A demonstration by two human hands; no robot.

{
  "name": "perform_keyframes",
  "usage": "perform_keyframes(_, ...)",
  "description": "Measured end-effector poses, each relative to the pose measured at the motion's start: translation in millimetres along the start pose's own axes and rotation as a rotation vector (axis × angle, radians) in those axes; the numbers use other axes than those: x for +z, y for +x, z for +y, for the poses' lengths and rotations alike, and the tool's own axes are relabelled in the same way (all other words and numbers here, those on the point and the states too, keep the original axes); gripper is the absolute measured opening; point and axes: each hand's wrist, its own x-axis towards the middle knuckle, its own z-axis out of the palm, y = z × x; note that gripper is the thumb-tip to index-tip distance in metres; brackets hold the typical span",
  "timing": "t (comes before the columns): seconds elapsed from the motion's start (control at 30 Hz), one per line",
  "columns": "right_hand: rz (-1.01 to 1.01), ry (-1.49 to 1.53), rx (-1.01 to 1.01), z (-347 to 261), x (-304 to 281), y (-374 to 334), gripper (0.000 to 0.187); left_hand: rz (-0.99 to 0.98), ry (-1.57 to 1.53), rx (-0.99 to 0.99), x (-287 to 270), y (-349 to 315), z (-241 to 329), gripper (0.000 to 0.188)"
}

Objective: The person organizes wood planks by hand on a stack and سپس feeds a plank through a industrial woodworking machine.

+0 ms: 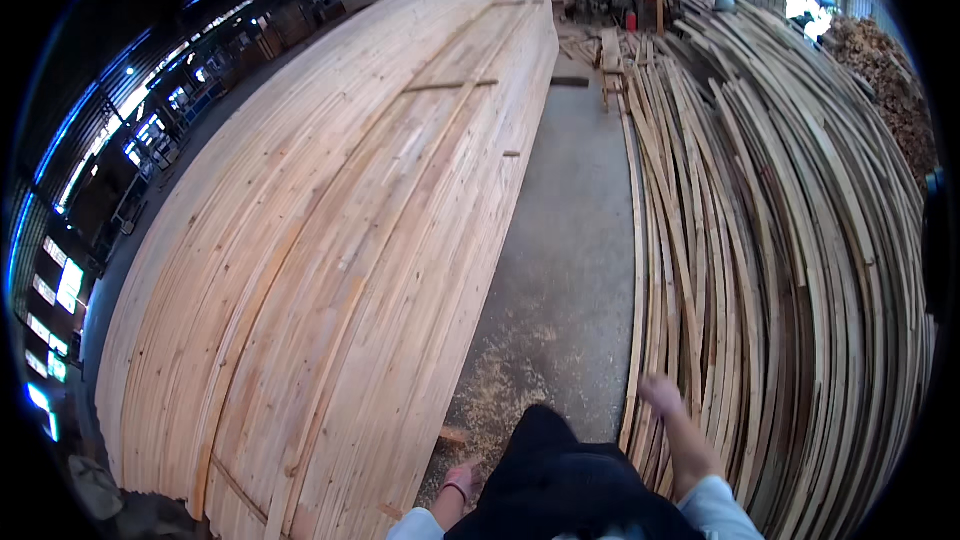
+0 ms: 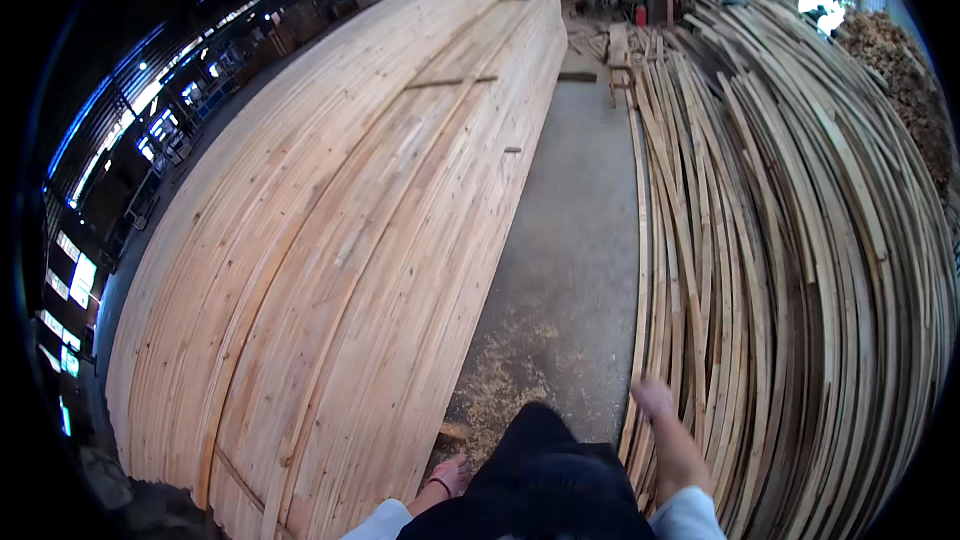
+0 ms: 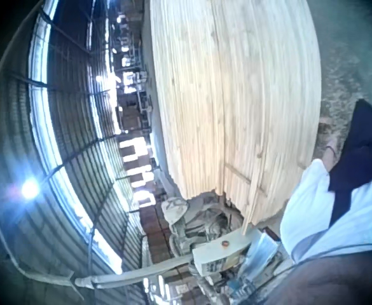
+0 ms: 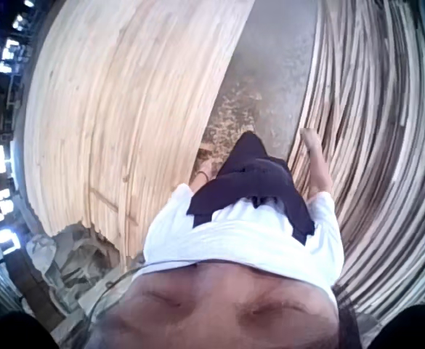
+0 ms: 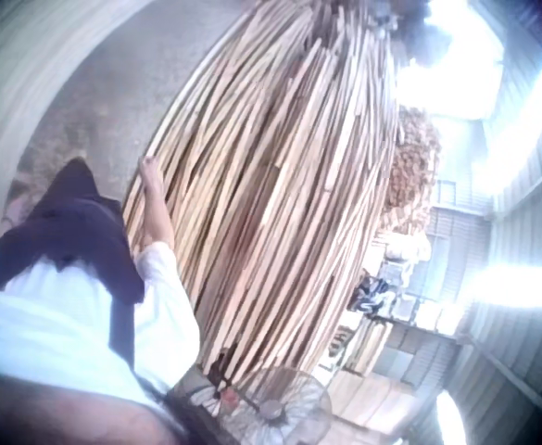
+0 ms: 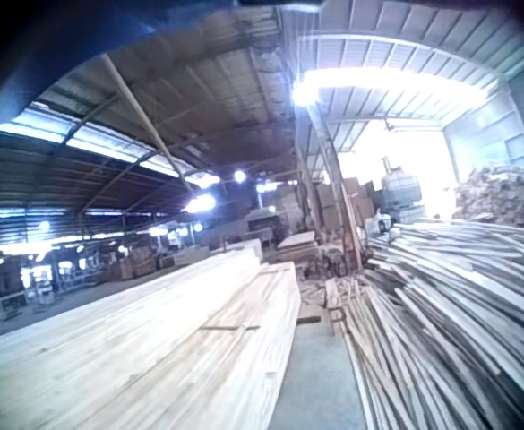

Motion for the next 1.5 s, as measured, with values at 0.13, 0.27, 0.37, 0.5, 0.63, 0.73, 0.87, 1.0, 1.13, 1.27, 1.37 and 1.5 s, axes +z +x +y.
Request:
perform_keyframes(0.13, 0.135, -0.052, -0.456, -174, -85, 84, 0.043, 0.081, 0.092, -0.027, 8, 26, 32, 0.019)
perform_keyframes(0.27, -0.017, 0.232, -0.653, -216, -109, 157, 0.035, 0.259, 0.29, -0.026, -8, 35, 72, 0.018)
perform_keyframes(0.37, 0.038, 0.217, -0.158, -149, -97, 205, 0.035, 0.339, 0.496, 0.05, -3, 41, 153, 0.021)
perform_keyframes(0.5, -0.113, 0.007, 0.493, -10, -61, 208, 0.041, 0.407, 0.705, 0.318, 76, 57, 303, 0.03)
perform_keyframes(0.63, -0.326, 0.006, 0.874, 62, 15, 157, 0.037, 0.411, 0.929, 0.782, 200, 79, 502, 0.04)
perform_keyframes(0.73, -0.66, -0.143, 0.57, 34, 53, 165, 0.025, 0.392, 0.911, 1.028, 298, 75, 621, 0.047)
perform_keyframes(0.87, -0.613, 0.088, 0.604, -68, 18, 264, 0.025, 0.54, 0.975, 1.162, 368, 108, 725, 0.057)
perform_keyframes(1.0, -0.34, 0.42, 0.534, -117, -4, 389, 0.03, 0.762, 1.263, 0.862, 420, 144, 793, 0.065)
perform_keyframes(1.13, -0.215, 0.7, 0.752, -158, -70, 466, 0.031, 0.47, 0.78, 0.535, 454, 159, 825, 0.076)
perform_keyframes(1.27, -0.137, 0.689, 0.859, -156, -82, 495, 0.033, 0.474, 0.958, 0.532, 469, 177, 851, 0.078)
perform_keyframes(1.37, -0.111, 0.636, 0.909, -152, -67, 504, 0.035, 0.732, 1.505, 0.57, 483, 189, 865, 0.076)
perform_keyframes(1.5, -0.16, 0.413, 0.835, -201, -63, 516, 0.034, 0.847, 1.747, 0.581, 472, 203, 900, 0.072)
